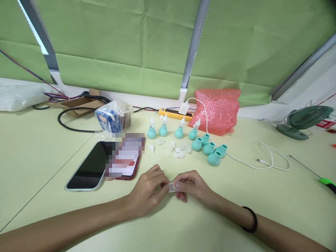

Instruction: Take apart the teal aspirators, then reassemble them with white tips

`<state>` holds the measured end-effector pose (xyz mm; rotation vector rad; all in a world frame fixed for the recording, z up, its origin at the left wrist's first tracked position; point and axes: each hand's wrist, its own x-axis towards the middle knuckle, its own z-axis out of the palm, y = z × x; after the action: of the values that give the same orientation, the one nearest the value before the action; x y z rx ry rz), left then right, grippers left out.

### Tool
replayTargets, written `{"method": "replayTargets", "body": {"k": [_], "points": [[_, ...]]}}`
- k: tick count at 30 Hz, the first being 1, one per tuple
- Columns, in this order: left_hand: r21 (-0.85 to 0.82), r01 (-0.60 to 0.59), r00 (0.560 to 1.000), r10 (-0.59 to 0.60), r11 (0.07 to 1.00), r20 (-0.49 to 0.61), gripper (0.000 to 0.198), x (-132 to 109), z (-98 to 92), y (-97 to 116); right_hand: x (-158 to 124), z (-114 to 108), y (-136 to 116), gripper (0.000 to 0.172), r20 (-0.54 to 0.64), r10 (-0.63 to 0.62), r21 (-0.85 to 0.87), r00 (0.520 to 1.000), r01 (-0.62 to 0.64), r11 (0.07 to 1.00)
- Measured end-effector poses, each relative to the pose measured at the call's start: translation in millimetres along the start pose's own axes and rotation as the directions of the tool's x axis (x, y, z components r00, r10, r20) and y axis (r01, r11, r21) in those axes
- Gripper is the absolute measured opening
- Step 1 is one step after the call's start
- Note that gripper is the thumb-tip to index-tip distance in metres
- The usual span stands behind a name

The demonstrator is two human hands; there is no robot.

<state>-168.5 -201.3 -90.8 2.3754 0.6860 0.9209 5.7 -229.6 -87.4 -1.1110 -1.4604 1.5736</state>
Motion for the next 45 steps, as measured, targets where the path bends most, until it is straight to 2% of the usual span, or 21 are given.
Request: {"method": "replayTargets", "body": {"k": [3,8,13,16,18,20,21,22,23,24,26,28,30,32,34,38,41,45], "points": [[-0.014,0.0,1.0,0.0,1.0,-0.006,0.014,1,0.7,1,-1,-1,-2,0.025,0.035,0.008,0.001,0.999,-0.008,1.0],[-0.073,0.016,0.998,-0.02,0.997,-0.058,0.014,2,-0.1,3,0,-1,-4,0.03,0.026,-0.028,0.009,0.999,0.028,1.0],[-0.135,0.114,0.992,-0.12,0.984,-0.038,0.014,3,-2.6,3,1,0,-3,0.031,0.056,-0.009,0.015,0.998,0.008,1.0],[-0.155,0.209,0.975,-0.217,0.966,-0.037,0.013,4,-4.1,2,4,-5,-3,0.029,-0.054,-0.07,-0.026,0.996,0.069,0.997],[-0.192,0.239,0.966,-0.253,0.952,-0.054,0.013,4,-4.3,2,7,-12,-3,0.024,-0.204,-0.191,-0.158,0.96,0.161,0.974],[-0.237,0.237,0.965,-0.256,0.942,-0.052,0.013,3,-3.3,1,10,-23,-2,0.018,-0.305,-0.392,-0.413,0.868,0.251,0.876],[-0.256,0.232,0.967,-0.251,0.938,-0.042,0.012,3,-2.5,1,12,-29,-1,0.019,-0.303,-0.501,-0.561,0.811,0.273,0.782],[-0.266,0.232,0.968,-0.249,0.936,-0.032,0.011,2,-1.6,0,14,-34,-1,0.023,-0.264,-0.592,-0.695,0.761,0.275,0.664],[-0.27,0.233,0.968,-0.249,0.934,-0.025,0.011,2,-0.7,0,16,-39,1,0.03,-0.207,-0.646,-0.797,0.734,0.256,0.546],[-0.27,0.236,0.968,-0.251,0.933,-0.021,0.011,1,0.0,-1,17,-43,2,0.035,-0.151,-0.667,-0.867,0.729,0.227,0.444],[-0.27,0.242,0.966,-0.256,0.932,-0.017,0.012,0,0.8,-2,20,-48,6,0.041,-0.069,-0.641,-0.936,0.764,0.173,0.306],[-0.271,0.242,0.967,-0.255,0.932,-0.012,0.015,0,0.5,-2,22,-50,9,0.04,-0.026,-0.614,-0.961,0.789,0.149,0.233],[-0.277,0.244,0.967,-0.253,0.93,0.001,0.016,0,-0.2,-2,23,-50,10,0.035,-0.014,-0.637,-0.971,0.77,0.141,0.192],[-0.286,0.252,0.966,-0.258,0.924,0.018,0.015,0,-0.6,-2,23,-50,9,0.031,-0.013,-0.683,-0.98,0.731,0.126,0.154],[-0.299,0.263,0.964,-0.266,0.917,0.03,0.013,0,-0.4,-2,24,-50,5,0.031,-0.004,-0.697,-0.99,0.717,0.097,0.106],[-0.28,0.269,0.963,-0.266,0.922,0.051,0.01,3,0.2,-3,32,-46,-8,0.042,-0.001,-0.616,-1.0,0.788,0.013,0.018],[-0.204,0.231,0.973,-0.225,0.951,0.054,0.021,3,-0.9,-3,45,-40,-17,0.05,-0.004,-0.527,-0.999,0.85,-0.029,-0.039],[-0.188,0.145,0.989,-0.141,0.971,0.037,0.031,3,-3.0,-5,61,-31,-26,0.043,0.044,-0.447,-0.993,0.894,-0.01,-0.117]]}}
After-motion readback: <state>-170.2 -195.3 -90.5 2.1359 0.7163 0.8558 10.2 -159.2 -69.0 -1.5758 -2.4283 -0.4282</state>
